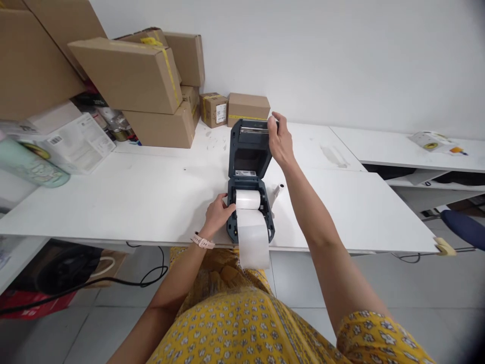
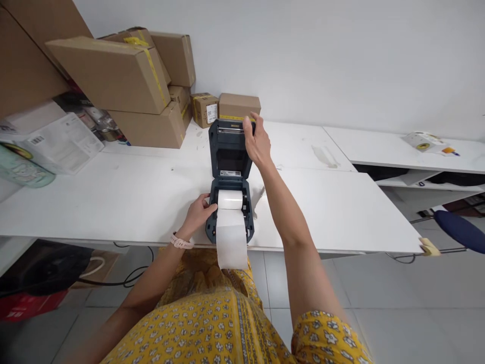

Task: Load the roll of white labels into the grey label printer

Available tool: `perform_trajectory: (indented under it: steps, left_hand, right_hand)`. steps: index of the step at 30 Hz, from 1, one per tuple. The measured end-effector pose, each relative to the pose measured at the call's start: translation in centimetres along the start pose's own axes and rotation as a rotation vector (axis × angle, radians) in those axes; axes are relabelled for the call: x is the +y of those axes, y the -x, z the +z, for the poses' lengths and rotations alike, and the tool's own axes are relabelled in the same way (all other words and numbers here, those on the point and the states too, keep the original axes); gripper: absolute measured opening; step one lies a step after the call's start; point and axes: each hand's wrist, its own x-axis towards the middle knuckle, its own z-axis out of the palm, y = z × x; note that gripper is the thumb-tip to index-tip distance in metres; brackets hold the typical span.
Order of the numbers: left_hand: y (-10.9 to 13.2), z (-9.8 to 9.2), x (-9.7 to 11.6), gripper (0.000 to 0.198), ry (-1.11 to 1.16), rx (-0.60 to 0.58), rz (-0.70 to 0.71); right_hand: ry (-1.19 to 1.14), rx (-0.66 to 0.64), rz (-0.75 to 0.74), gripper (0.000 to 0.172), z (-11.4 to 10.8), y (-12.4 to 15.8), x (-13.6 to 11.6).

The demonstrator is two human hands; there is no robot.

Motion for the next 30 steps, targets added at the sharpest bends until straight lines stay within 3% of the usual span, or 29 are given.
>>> perform_trajectory:
  steps: [2, 4, 6, 7, 9, 11, 12, 16, 21, 24, 27, 30]
  left_hand:
    - [-0.3, -0.2, 0.6, 0.053, -0.06, -0.019, -0.014]
    - [-0.4, -0.4, 1.0, 0.052, -0.103, -0.035, -0.02]
    - [-0.4, -0.4, 1.2, 0.051, -0.138, -0.031, -0.025]
    - [-0.4, -0.3, 1.3, 0.051, -0.152, -0.027, -0.025]
    - [-0.4, -0.2, 1.3, 0.05, -0.179, -0.015, -0.028]
    - [-0.5, 0.0, 1.3, 0.049, -0.21, -0.011, -0.024]
    - [-0.5, 0.0, 1.4, 0.048, -0.232, -0.012, -0.023]
    - [-0.4, -0.2, 2.0, 0.044, -0.362, -0.033, -0.012]
    - [-0.3, -0.3, 2.4, 0.047, -0.449, -0.046, 0.002]
    - [-0.4, -0.3, 2.2, 0.05, -0.437, -0.052, -0.012]
    - [-0.2, -0.3, 2.1, 0.05, -0.395, -0.052, -0.003]
    - [0.0, -0.4, 2.1, 0.051, -0.34, -0.041, 0.007]
  right_hand:
    - [0.063, 0.068, -0.103, 0.063, -0.6, 0.8, -0.6]
    - [0.112, 0.213, -0.279, 0.054, -1.2, 3.0, -1.3]
    - [0.109, 0.192, -0.423, 0.042, -1.7, 5.7, -1.6]
    - [0.099, 0.066, -0.455, 0.037, -1.8, 7.0, -1.5]
    - [0.119, -0.342, -0.438, 0.034, -1.7, 8.9, -0.9]
    - [0.203, -0.72, -0.349, 0.044, -1.2, 9.8, 0.0]
    - [0.257, -0.85, -0.3, 0.052, -0.8, 9.8, 0.4]
    - [0.419, -1.084, -0.163, 0.079, 1.4, 9.3, 1.2]
    - [0.443, -1.162, -0.159, 0.098, 3.8, 8.9, 1.8]
    - [0.295, -1.2, -0.155, 0.105, 3.5, 8.1, 2.2]
    - [-0.027, -1.22, -0.23, 0.104, 0.8, 7.0, 2.4]
    - [-0.309, -1.062, -0.327, 0.099, -4.0, 7.0, 2.7]
